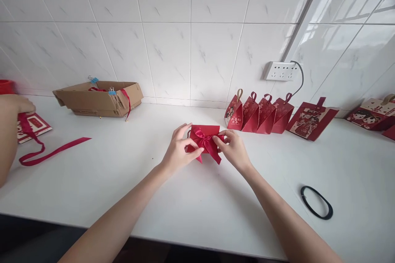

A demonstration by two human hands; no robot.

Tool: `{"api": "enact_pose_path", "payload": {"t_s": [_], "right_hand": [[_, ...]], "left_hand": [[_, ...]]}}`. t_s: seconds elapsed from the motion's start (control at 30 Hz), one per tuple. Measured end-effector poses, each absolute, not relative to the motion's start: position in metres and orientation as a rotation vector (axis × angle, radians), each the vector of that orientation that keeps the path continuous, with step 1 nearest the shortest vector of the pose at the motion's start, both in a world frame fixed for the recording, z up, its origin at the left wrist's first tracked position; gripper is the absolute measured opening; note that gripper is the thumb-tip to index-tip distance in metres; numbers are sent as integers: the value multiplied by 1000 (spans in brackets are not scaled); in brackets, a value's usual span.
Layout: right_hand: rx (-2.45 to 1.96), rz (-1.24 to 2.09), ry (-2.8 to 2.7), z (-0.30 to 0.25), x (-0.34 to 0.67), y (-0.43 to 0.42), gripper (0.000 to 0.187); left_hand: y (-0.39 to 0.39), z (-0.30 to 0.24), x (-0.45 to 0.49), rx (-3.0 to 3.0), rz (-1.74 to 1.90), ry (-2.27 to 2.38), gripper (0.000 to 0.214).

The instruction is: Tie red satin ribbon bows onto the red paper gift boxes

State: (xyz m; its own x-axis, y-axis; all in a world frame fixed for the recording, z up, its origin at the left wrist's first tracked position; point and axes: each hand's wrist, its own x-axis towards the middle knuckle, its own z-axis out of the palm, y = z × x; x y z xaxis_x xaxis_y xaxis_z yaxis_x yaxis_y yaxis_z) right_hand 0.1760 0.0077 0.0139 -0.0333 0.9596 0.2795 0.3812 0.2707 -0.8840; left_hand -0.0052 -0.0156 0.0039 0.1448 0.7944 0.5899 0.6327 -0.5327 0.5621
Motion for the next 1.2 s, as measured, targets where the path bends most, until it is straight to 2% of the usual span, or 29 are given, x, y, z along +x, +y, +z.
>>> {"api": "enact_pose_path", "payload": {"t_s": [0.23, 0.43, 0.6, 0.73, 0.83, 0.97, 1.2], "right_hand": [[-1180, 765, -1636, 8, 174, 6, 20], [-1099, 811, -1667, 7, 169, 2, 21], [-1079, 830, -1642, 6, 171, 5, 23], [-1078, 814, -1660, 5, 172, 6, 21], [-1077, 803, -1682, 5, 171, 5, 20], [-1060, 829, -1666, 6, 170, 3, 22], [-1009, 1134, -1500, 10, 172, 6, 34]], "left_hand": [[-12, -2, 0, 1999, 1508, 1400, 16], [-8, -5, 0, 1958, 1490, 1426, 20], [-10, -2, 0, 1888, 1498, 1370, 15], [-11, 2, 0, 1699, 1579, 1321, 18], [-10, 2, 0, 1665, 1609, 1336, 34], [-8, 3, -2, 1772, 1563, 1360, 12], [-6, 4, -4, 1571, 1565, 1326, 19]]}}
